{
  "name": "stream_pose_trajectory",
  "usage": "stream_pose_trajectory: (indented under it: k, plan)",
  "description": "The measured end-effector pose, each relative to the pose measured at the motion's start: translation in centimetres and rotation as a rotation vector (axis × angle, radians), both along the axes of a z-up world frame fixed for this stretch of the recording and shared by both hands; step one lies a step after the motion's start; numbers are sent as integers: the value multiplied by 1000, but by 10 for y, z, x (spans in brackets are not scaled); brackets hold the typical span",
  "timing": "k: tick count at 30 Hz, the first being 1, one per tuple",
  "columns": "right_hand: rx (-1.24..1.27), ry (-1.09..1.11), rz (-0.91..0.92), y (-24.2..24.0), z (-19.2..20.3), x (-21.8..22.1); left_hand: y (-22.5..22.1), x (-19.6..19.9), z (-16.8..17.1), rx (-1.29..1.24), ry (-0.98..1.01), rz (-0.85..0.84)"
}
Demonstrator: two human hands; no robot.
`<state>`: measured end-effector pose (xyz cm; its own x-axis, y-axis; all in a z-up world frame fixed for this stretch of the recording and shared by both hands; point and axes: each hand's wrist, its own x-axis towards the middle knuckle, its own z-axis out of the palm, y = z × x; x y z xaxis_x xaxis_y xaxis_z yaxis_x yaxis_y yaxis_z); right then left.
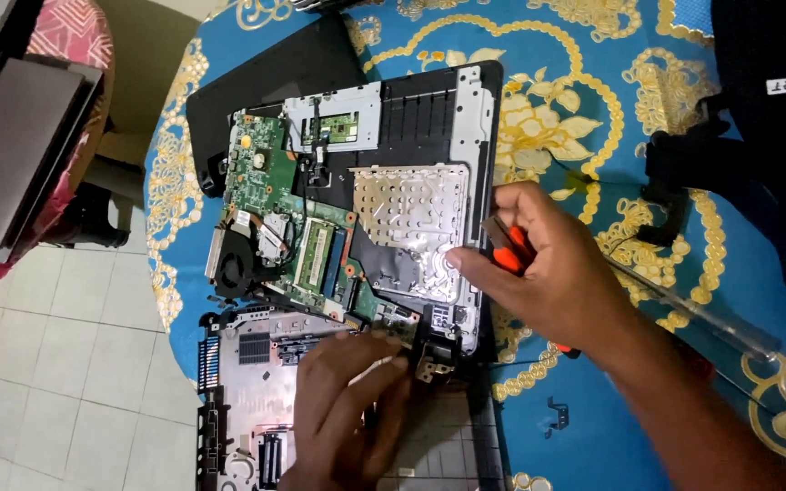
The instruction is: Disassembling a laptop to remove internal metal brackets and disconnect components using a utility knife.
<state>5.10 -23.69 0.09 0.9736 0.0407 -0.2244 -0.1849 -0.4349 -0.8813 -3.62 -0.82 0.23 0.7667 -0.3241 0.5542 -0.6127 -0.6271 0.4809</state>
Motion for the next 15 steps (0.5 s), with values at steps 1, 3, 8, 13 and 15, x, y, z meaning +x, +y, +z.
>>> stream_pose_trajectory:
  k: [1, 3, 8, 13, 15]
  plan:
    - [-20, 46, -17, 1, 3, 0, 4, 4, -1, 56, -12, -27]
    - [19, 32, -17, 1, 2, -1, 9, 14, -6, 90, -43, -94]
    - [-10, 62, -50, 3, 4, -1, 9, 27, -10, 103, -65, -222]
    - [23, 6, -29, 1, 0, -1, 8, 37, 0, 118, -126, -333]
    - [37, 9, -29, 2, 0, 0, 8, 37, 1, 121, -115, -333]
